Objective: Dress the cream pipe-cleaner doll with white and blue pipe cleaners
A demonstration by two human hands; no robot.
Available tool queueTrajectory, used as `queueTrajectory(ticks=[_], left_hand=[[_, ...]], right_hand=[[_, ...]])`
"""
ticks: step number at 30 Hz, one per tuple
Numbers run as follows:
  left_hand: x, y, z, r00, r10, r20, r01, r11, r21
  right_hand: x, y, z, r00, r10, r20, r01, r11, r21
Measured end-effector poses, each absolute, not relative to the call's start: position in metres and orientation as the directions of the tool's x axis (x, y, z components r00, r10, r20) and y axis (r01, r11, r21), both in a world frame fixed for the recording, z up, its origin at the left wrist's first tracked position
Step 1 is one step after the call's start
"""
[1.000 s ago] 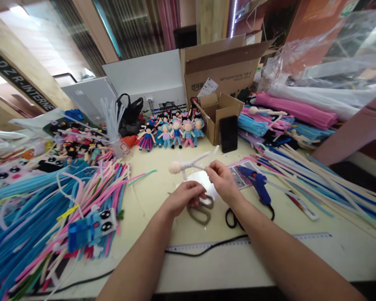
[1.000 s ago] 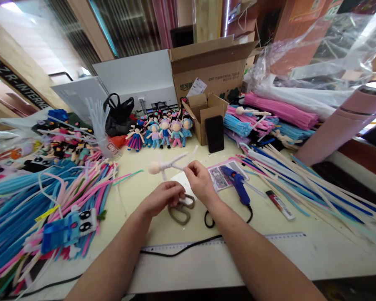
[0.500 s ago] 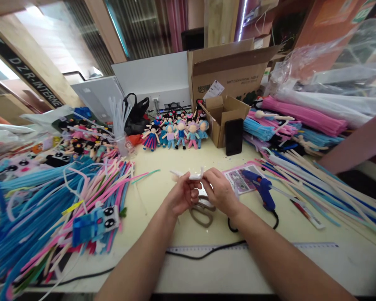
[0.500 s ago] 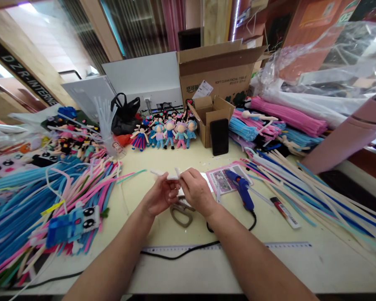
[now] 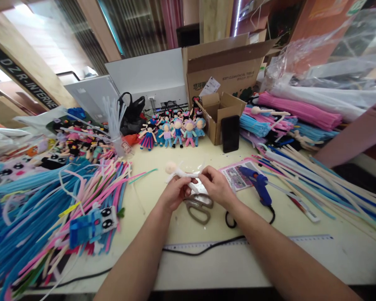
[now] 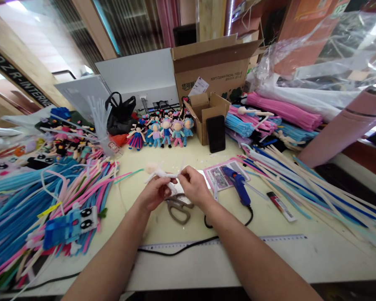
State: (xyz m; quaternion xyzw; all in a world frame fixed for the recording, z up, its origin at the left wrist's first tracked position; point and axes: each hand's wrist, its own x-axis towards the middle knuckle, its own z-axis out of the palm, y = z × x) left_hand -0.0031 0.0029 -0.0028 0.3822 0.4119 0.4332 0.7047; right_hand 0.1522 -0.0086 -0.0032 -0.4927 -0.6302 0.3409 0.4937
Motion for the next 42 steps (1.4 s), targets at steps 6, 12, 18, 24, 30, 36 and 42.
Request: queueTrajectory(ticks=[6,12,18,24,30,36,42], left_hand=[[-0.001,0.002,0.000,0.305,0.935,-0.181,-0.256,0.263,0.930],[0.001,0.002,-0.001,0.232,0.964,-0.130,-0.215,0.182,0.960],[0.001,0.002,-0.003,0.224,0.970,-0.090,-0.187,0.133,0.973],[-0.003,0.002,-0.002,0.275,0.961,-0.035,-0.153,0.080,0.985],[-0.003,0.000,0.003,0.279,0.959,-0.040,-0.196,0.098,0.976],[0.006,-0.003,0.000,0.125,0.970,-0.208,-0.254,0.234,0.938],[0.012,-0.007,0.000,0.194,0.948,-0.252,-0.424,0.313,0.850]], right_hand=[[0.152,-0.004,-0.007,-0.036,0.996,0.085,0.083,0.088,-0.993],[0.150,-0.005,-0.006,-0.017,0.991,0.134,0.166,0.135,-0.977],[0.149,-0.006,-0.005,0.006,0.988,0.157,0.193,0.153,-0.969],[0.154,-0.005,0.003,-0.196,0.973,-0.120,-0.103,-0.142,-0.984],[0.155,-0.006,0.006,-0.351,0.925,-0.147,-0.340,-0.272,-0.900],[0.154,-0.008,0.004,-0.013,0.974,0.226,0.024,0.226,-0.974],[0.152,-0.018,0.003,-0.167,0.794,0.585,0.446,0.590,-0.673]])
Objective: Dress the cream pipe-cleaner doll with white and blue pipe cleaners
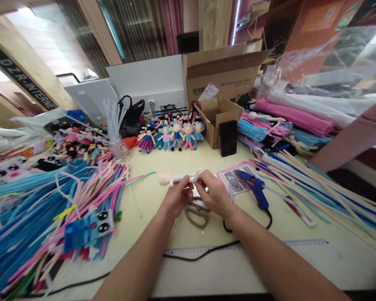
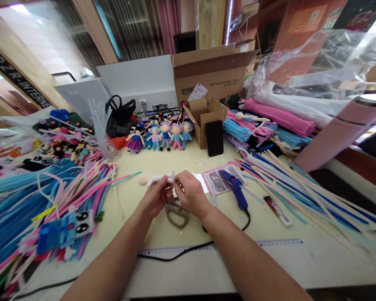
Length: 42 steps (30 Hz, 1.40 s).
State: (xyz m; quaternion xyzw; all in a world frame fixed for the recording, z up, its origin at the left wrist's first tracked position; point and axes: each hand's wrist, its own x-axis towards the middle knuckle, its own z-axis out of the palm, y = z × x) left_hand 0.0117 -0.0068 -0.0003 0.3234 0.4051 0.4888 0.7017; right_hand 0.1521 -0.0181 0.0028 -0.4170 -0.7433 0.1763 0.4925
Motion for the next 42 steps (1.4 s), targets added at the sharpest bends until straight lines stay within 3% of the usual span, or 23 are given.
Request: queueTrajectory(ticks=[4,11,15,18,21,25,30,34,37,39,42], left_hand=[[0.011,-0.004,-0.002,0.137,0.960,-0.245,-0.512,0.280,0.812],[0.004,0.000,-0.008,0.133,0.989,-0.069,-0.438,0.121,0.891],[0.000,-0.001,-0.005,0.145,0.988,0.045,-0.288,-0.001,0.958],[-0.003,-0.001,-0.002,0.158,0.981,0.111,-0.196,-0.079,0.977],[-0.005,-0.002,0.000,0.161,0.978,0.131,-0.168,-0.103,0.980],[-0.005,-0.003,0.001,0.171,0.976,0.135,-0.186,-0.103,0.977],[-0.001,-0.003,0.001,0.174,0.984,0.036,-0.245,0.008,0.969],[0.004,-0.007,0.001,0.317,0.925,-0.211,-0.065,0.243,0.968],[0.007,-0.013,0.001,0.537,0.793,-0.288,0.057,0.306,0.950],[0.007,-0.014,0.002,0.598,0.756,-0.267,-0.038,0.360,0.932],[0.004,-0.010,0.003,0.560,0.789,-0.251,-0.273,0.462,0.844]], right_hand=[[0.149,-0.019,0.000,-0.190,0.792,0.581,0.481,0.591,-0.648],[0.146,-0.017,0.000,-0.102,0.862,0.497,0.444,0.487,-0.753],[0.145,-0.017,0.000,-0.074,0.945,0.317,0.260,0.326,-0.909],[0.145,-0.015,0.003,-0.121,0.986,0.110,0.068,0.119,-0.991],[0.146,-0.015,0.006,-0.206,0.977,-0.053,-0.092,-0.073,-0.993],[0.144,-0.016,0.008,-0.292,0.951,-0.099,-0.261,-0.179,-0.949],[0.145,-0.015,0.005,-0.199,0.980,-0.020,-0.264,-0.073,-0.962],[0.155,-0.011,0.006,0.022,0.972,0.234,0.047,0.233,-0.971],[0.162,-0.011,0.008,0.071,0.862,0.501,0.369,0.444,-0.816],[0.163,-0.013,0.008,0.004,0.793,0.609,0.484,0.531,-0.695],[0.161,-0.015,0.005,-0.125,0.733,0.668,0.537,0.616,-0.576]])
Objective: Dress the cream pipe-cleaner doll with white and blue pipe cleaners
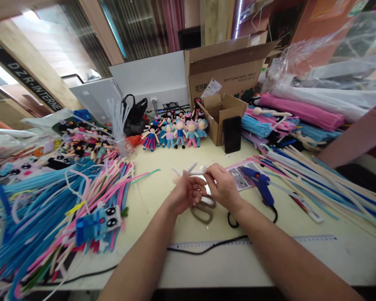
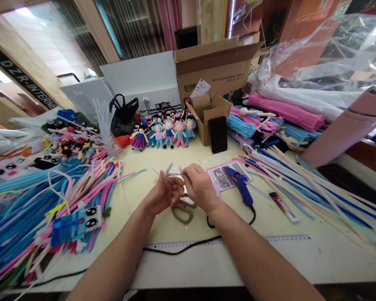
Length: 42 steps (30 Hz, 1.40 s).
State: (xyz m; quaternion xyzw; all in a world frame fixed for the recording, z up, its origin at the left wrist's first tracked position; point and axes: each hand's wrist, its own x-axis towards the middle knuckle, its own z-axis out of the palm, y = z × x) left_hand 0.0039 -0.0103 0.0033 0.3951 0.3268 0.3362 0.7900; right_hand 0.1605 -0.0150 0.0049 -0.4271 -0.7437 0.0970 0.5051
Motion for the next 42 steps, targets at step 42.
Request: queueTrajectory(ticks=[42], left_hand=[[-0.010,0.002,0.008,0.302,0.952,-0.056,-0.208,0.123,0.970]], right_hand=[[0.150,-0.007,0.003,-0.099,0.995,0.015,-0.184,-0.003,-0.983]])
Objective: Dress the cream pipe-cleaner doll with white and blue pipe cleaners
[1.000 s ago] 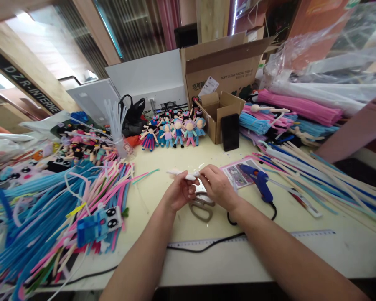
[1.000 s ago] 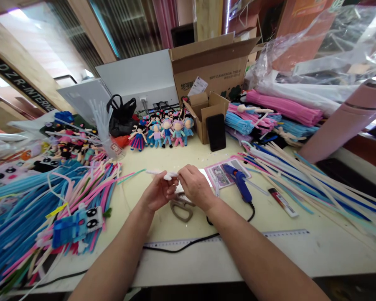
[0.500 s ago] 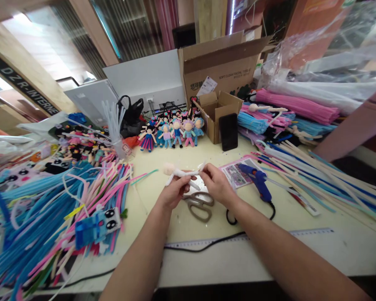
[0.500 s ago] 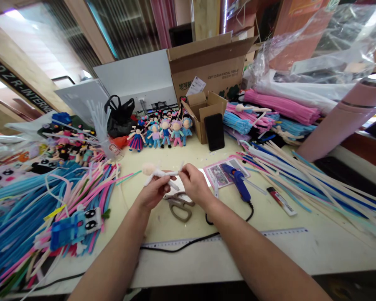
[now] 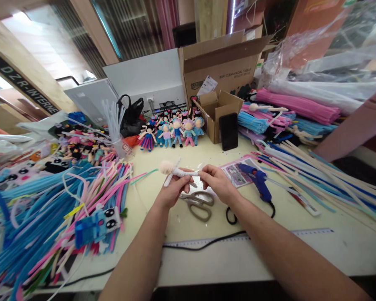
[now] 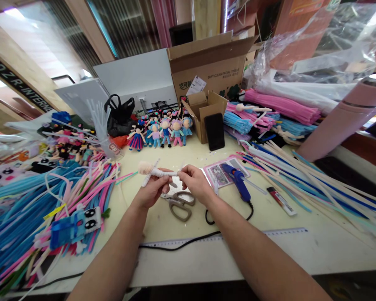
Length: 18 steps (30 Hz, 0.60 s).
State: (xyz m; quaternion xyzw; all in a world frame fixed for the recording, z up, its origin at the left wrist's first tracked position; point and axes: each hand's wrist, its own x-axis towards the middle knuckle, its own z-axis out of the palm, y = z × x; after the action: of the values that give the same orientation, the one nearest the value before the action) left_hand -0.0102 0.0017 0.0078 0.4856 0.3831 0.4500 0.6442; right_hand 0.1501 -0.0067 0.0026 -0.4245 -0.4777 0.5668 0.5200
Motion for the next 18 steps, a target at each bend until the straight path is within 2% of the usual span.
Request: queueTrajectory(ticks=[6,10,12,15,18], left_hand=[[-0.015,0.003,0.009,0.337,0.941,-0.025,-0.181,0.091,0.979],[-0.015,0.002,0.010,0.332,0.943,-0.026,-0.206,0.099,0.974],[-0.013,0.002,0.009,0.308,0.950,-0.046,-0.229,0.121,0.966],[-0.007,0.000,0.006,0.239,0.967,-0.092,-0.253,0.154,0.955],[0.002,-0.002,0.001,0.178,0.965,-0.194,-0.263,0.236,0.936]], right_hand=[[0.155,-0.006,0.003,-0.293,0.948,-0.124,-0.272,-0.207,-0.940],[0.156,-0.007,0.004,-0.373,0.920,-0.121,-0.314,-0.248,-0.916],[0.154,-0.007,0.003,-0.330,0.940,-0.082,-0.341,-0.199,-0.919],[0.153,-0.004,0.000,-0.184,0.983,0.015,-0.315,-0.044,-0.948],[0.155,-0.004,-0.002,-0.053,0.986,0.156,-0.114,0.150,-0.982]])
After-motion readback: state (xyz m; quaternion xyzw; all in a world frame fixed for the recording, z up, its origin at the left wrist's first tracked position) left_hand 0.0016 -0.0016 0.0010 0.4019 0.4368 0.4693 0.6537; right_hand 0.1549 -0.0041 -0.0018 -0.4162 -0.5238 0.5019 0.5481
